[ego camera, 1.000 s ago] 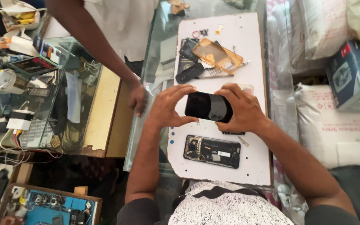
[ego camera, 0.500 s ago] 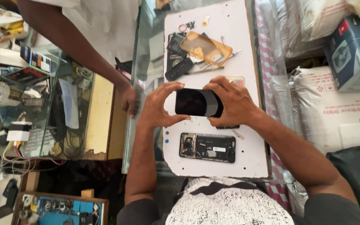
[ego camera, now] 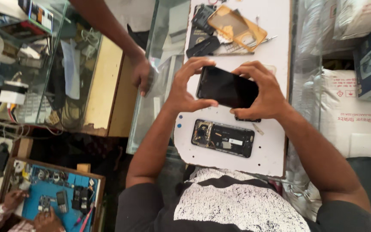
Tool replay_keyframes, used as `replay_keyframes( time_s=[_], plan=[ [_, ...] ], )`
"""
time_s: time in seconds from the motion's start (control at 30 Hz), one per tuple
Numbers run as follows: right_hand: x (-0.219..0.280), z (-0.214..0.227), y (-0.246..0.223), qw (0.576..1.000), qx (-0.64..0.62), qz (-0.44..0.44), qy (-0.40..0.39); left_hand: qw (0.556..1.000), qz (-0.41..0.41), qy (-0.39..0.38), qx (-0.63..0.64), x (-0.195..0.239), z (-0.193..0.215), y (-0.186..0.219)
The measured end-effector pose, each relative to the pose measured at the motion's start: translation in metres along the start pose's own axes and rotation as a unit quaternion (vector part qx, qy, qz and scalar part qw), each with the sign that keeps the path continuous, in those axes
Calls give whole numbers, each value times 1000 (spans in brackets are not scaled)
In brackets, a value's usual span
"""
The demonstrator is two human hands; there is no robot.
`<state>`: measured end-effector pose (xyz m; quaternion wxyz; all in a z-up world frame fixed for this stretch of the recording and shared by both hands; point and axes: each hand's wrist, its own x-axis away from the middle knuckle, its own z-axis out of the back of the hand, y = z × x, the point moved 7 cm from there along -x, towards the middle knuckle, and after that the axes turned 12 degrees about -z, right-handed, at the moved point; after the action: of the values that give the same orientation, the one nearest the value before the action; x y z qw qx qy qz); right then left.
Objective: The person disassembles a smartphone, removes the back cover and battery, and uses a screwdriver to unscrew internal components. They handle the phone chassis, battery, and screws while working at a cluttered repair bench.
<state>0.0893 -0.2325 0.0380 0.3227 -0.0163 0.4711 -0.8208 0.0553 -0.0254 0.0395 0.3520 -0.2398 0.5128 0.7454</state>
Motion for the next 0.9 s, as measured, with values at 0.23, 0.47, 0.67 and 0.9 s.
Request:
replay_keyframes(
  time_s=[0.23,0.47,0.67,0.9],
  plan=[
    [2,-13,16,993,-96,-44,-45,994,54,52,81,10,-10,-13],
    [3,-31,38,966,-216,-101,-102,984,112,99,93,18,-13,-25],
    [4,-44,56,934,-292,-150,-141,958,163,141,189,25,-19,-38],
    [5,-48,66,933,-268,-195,-140,941,199,176,208,31,-20,-52]
  ],
)
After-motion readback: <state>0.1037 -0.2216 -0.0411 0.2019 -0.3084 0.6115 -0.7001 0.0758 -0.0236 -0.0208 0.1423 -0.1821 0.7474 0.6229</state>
